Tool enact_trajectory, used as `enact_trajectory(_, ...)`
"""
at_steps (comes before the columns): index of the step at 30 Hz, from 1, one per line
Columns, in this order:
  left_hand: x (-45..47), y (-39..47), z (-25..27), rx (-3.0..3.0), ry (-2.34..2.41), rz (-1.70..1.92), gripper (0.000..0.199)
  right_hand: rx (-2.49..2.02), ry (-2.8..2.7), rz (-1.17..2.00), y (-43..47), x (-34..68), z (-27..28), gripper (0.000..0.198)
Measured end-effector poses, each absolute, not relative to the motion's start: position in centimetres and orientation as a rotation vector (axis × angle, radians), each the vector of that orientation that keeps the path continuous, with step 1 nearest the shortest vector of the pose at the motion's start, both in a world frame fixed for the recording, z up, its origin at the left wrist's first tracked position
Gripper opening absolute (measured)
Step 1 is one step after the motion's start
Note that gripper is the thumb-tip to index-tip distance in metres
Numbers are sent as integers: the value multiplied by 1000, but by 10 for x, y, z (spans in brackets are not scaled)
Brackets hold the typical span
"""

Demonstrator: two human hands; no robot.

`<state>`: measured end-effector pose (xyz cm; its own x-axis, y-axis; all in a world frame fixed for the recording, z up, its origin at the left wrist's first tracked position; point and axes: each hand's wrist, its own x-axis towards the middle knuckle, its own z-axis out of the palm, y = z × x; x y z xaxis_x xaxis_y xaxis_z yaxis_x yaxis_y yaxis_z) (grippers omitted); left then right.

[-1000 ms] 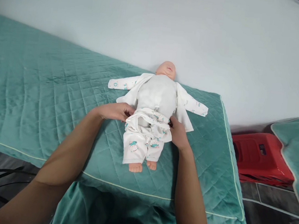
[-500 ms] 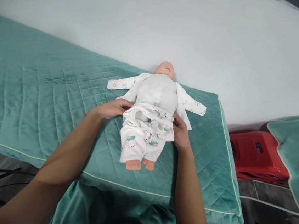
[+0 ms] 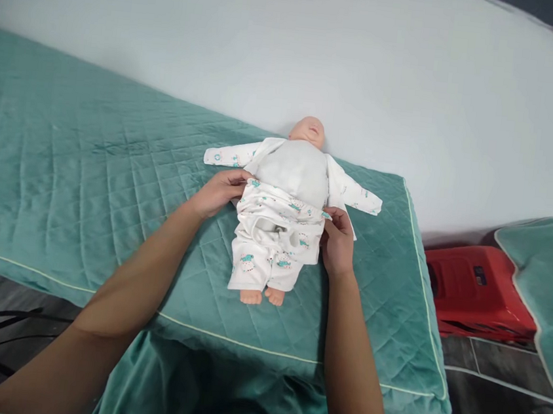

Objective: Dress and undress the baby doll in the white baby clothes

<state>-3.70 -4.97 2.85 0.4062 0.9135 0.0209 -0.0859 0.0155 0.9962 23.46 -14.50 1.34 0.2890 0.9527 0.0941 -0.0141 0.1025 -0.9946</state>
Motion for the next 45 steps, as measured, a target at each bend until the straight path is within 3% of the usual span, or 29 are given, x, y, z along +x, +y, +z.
enact_trajectory(14, -42, -52, 39, 1601, 655, 951, 25, -1251, -1268, 600, -146, 236, 12, 20)
enact_trajectory(19, -30, -51, 34, 1769, 727, 1155, 29, -1219, -1357, 448, -146, 232, 14, 14)
enact_trajectory(25, -14, -33, 22, 1564, 918, 1193, 23, -1460, -1293, 506, -118, 236, 30, 21)
enact_trajectory(31, -12, -19, 22, 1073, 822, 1088, 27, -1303, -1109, 980, -82, 242, 38, 29)
enact_trajectory(37, -18, -21, 19, 994, 836, 1051, 27, -1369, -985, 900, -85, 242, 25, 28)
enact_trajectory(45, -25, -22, 15, 1454, 925, 922, 20, -1452, -1309, 897, -93, 259, 30, 24)
